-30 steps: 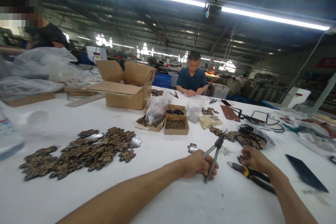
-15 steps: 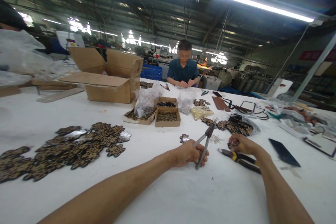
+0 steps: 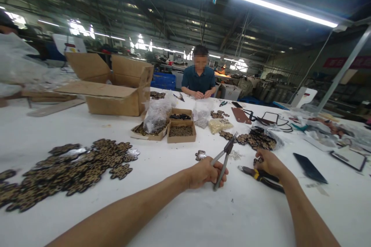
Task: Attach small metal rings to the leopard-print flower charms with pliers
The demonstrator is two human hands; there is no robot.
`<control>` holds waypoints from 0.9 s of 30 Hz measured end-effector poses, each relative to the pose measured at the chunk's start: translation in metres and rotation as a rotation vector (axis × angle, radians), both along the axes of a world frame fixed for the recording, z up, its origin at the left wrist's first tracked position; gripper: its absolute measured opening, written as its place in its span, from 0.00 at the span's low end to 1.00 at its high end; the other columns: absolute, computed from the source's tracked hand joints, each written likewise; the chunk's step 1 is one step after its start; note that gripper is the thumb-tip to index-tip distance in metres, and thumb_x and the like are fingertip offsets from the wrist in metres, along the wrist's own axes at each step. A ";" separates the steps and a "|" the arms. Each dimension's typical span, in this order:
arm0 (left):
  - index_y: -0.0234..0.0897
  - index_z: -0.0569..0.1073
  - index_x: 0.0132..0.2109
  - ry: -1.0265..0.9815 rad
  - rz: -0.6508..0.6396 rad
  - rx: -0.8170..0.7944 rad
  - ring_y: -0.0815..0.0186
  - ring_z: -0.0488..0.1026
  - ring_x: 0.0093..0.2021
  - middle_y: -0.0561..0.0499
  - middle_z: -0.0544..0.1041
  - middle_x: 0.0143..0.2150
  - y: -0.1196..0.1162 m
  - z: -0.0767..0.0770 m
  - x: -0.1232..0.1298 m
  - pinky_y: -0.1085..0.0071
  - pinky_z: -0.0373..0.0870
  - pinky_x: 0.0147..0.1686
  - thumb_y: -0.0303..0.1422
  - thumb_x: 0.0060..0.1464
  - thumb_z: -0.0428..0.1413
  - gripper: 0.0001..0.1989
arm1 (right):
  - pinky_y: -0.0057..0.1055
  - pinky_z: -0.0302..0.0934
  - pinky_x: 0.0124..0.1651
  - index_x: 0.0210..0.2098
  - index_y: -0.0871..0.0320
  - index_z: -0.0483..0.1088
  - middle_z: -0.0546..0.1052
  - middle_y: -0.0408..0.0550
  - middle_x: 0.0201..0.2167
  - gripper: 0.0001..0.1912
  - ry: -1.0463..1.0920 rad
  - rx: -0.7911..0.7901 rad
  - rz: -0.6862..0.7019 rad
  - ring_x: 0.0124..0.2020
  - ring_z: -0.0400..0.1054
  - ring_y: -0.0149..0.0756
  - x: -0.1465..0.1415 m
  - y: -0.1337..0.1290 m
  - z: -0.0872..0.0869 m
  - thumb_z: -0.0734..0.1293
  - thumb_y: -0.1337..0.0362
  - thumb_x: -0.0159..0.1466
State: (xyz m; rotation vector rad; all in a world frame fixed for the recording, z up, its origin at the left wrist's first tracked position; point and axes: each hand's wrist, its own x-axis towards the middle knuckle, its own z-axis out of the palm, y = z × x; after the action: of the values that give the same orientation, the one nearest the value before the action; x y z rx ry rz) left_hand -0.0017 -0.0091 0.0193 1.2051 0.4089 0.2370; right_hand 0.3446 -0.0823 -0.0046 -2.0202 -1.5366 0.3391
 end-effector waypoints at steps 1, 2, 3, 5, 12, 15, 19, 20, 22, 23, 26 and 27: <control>0.28 0.77 0.37 0.005 0.008 0.002 0.60 0.74 0.31 0.44 0.77 0.32 0.000 0.000 0.000 0.64 0.69 0.32 0.21 0.27 0.52 0.23 | 0.32 0.60 0.35 0.34 0.58 0.73 0.77 0.46 0.27 0.16 0.012 0.043 -0.019 0.31 0.70 0.41 -0.003 0.001 0.004 0.75 0.64 0.45; 0.28 0.77 0.36 0.010 0.021 0.004 0.60 0.74 0.30 0.44 0.77 0.32 0.000 0.000 0.000 0.64 0.69 0.31 0.20 0.27 0.52 0.23 | 0.33 0.61 0.34 0.34 0.58 0.73 0.77 0.47 0.27 0.15 0.028 0.090 -0.029 0.31 0.71 0.42 -0.008 0.002 0.009 0.75 0.61 0.48; 0.28 0.77 0.35 0.016 0.033 0.005 0.60 0.74 0.30 0.44 0.77 0.31 0.000 -0.001 0.000 0.65 0.68 0.30 0.20 0.26 0.52 0.22 | 0.33 0.62 0.33 0.36 0.58 0.73 0.77 0.48 0.27 0.15 0.042 0.136 -0.036 0.30 0.71 0.42 -0.013 0.003 0.014 0.73 0.57 0.52; 0.28 0.77 0.33 0.018 0.052 0.014 0.60 0.74 0.28 0.44 0.77 0.30 0.000 -0.002 -0.001 0.66 0.68 0.27 0.20 0.25 0.52 0.21 | 0.33 0.62 0.26 0.43 0.59 0.72 0.77 0.48 0.26 0.21 0.131 0.251 -0.041 0.26 0.71 0.41 -0.030 0.006 0.028 0.68 0.49 0.59; 0.30 0.76 0.31 0.022 0.098 0.042 0.62 0.72 0.25 0.46 0.76 0.27 -0.001 -0.009 0.003 0.67 0.67 0.25 0.20 0.25 0.53 0.18 | 0.24 0.51 0.14 0.48 0.59 0.70 0.69 0.38 0.15 0.26 0.655 0.606 0.049 0.13 0.58 0.28 -0.096 0.002 0.068 0.73 0.47 0.59; 0.30 0.76 0.31 0.033 0.097 0.062 0.62 0.72 0.26 0.46 0.76 0.27 -0.002 -0.009 0.004 0.67 0.67 0.25 0.20 0.25 0.53 0.18 | 0.24 0.51 0.13 0.48 0.60 0.70 0.69 0.39 0.16 0.27 0.720 0.613 0.083 0.13 0.60 0.29 -0.104 0.001 0.071 0.74 0.48 0.58; 0.30 0.76 0.32 0.067 0.094 0.103 0.62 0.73 0.27 0.46 0.77 0.28 -0.003 -0.005 0.006 0.68 0.67 0.25 0.20 0.25 0.53 0.20 | 0.24 0.52 0.13 0.48 0.61 0.71 0.69 0.39 0.15 0.26 0.722 0.603 0.069 0.12 0.59 0.28 -0.101 0.002 0.069 0.74 0.49 0.59; 0.30 0.76 0.33 0.076 0.088 0.116 0.61 0.73 0.27 0.46 0.77 0.28 -0.004 -0.004 0.006 0.68 0.67 0.25 0.20 0.25 0.53 0.20 | 0.24 0.51 0.13 0.48 0.61 0.72 0.69 0.39 0.15 0.26 0.727 0.602 0.065 0.12 0.59 0.28 -0.101 0.002 0.068 0.74 0.49 0.58; 0.30 0.76 0.32 0.084 0.072 0.140 0.61 0.73 0.27 0.46 0.77 0.28 -0.004 -0.003 0.007 0.69 0.66 0.24 0.20 0.25 0.53 0.19 | 0.23 0.51 0.12 0.47 0.61 0.72 0.69 0.39 0.14 0.26 0.740 0.598 0.059 0.12 0.59 0.28 -0.100 0.003 0.068 0.74 0.49 0.58; 0.30 0.76 0.32 0.086 0.065 0.150 0.62 0.73 0.27 0.47 0.77 0.28 -0.005 -0.002 0.007 0.69 0.66 0.24 0.21 0.25 0.53 0.19 | 0.23 0.51 0.12 0.47 0.61 0.72 0.69 0.39 0.13 0.26 0.746 0.595 0.060 0.11 0.58 0.28 -0.100 0.003 0.068 0.74 0.49 0.58; 0.31 0.76 0.32 0.092 0.058 0.173 0.62 0.73 0.27 0.47 0.76 0.27 -0.006 -0.001 0.008 0.70 0.65 0.23 0.21 0.26 0.54 0.19 | 0.24 0.50 0.11 0.47 0.62 0.73 0.69 0.40 0.12 0.26 0.758 0.583 0.070 0.11 0.58 0.29 -0.100 0.003 0.068 0.74 0.49 0.58; 0.31 0.76 0.33 0.097 0.055 0.181 0.62 0.73 0.27 0.48 0.76 0.28 -0.006 -0.001 0.008 0.70 0.65 0.23 0.21 0.26 0.54 0.19 | 0.24 0.50 0.11 0.47 0.62 0.74 0.68 0.40 0.12 0.26 0.763 0.583 0.066 0.11 0.57 0.29 -0.099 0.003 0.067 0.74 0.49 0.57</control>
State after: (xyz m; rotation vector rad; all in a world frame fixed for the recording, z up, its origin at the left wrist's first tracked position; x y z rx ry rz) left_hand 0.0062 -0.0150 0.0185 1.3876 0.5143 0.2674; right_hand 0.2451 -0.0793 0.0627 -1.1819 -1.0453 0.5350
